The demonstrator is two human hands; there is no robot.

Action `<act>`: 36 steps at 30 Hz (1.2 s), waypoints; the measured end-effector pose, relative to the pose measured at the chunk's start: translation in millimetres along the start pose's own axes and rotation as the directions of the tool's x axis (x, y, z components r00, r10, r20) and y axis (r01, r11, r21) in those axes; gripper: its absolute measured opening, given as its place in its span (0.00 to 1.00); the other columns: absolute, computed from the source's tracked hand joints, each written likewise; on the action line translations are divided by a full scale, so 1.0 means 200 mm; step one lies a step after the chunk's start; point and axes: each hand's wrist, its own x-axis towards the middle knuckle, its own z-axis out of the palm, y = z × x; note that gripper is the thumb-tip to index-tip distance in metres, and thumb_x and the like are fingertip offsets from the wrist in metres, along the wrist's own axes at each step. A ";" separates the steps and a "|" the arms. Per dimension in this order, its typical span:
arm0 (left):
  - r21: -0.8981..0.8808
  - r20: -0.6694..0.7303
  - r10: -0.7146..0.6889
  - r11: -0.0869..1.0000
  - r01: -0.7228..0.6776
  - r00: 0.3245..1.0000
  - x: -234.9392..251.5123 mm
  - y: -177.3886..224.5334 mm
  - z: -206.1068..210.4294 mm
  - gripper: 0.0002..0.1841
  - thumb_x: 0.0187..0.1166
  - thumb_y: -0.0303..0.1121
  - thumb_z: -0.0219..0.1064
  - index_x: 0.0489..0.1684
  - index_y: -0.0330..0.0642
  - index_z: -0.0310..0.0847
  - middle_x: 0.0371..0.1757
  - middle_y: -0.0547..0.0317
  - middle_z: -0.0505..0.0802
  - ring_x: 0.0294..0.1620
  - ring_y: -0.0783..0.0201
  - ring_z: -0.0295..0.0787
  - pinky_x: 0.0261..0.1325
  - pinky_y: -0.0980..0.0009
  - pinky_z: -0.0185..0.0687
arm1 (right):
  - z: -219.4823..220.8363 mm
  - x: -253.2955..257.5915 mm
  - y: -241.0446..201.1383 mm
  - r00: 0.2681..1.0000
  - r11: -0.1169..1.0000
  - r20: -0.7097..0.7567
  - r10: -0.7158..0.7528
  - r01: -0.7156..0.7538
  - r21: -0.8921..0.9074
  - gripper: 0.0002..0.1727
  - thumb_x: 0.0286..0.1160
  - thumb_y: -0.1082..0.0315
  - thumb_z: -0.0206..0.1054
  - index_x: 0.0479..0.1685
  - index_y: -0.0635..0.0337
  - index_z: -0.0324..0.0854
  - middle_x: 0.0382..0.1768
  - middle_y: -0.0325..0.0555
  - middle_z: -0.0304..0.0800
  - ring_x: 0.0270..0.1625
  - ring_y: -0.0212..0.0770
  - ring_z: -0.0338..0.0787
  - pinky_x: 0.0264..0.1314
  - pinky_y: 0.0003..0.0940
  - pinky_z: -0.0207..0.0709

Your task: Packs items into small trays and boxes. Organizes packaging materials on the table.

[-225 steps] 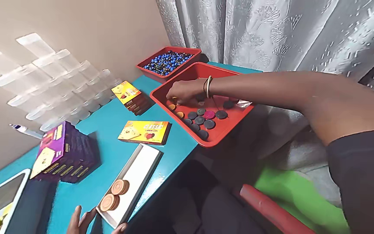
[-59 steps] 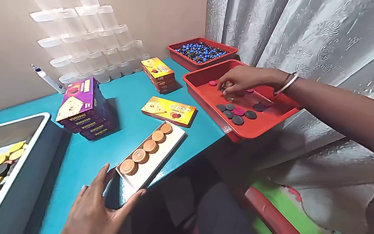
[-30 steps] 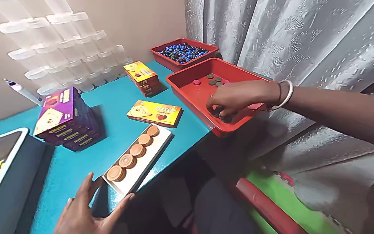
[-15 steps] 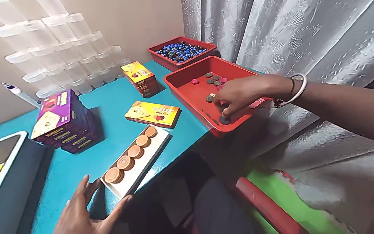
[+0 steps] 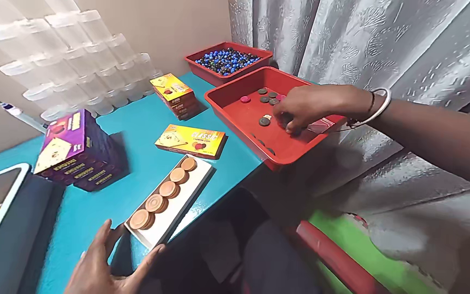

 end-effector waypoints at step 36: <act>0.004 -0.011 0.024 1.000 -0.024 1.000 0.01 0.02 0.00 0.58 0.59 0.62 0.77 0.79 0.16 0.62 0.62 0.31 0.91 0.65 0.33 0.87 0.69 0.35 0.72 | 0.07 0.23 0.00 0.976 0.989 -0.167 -0.138 0.144 0.025 0.07 0.76 0.68 0.70 0.47 0.59 0.86 0.34 0.50 0.88 0.42 0.55 0.89 0.47 0.60 0.79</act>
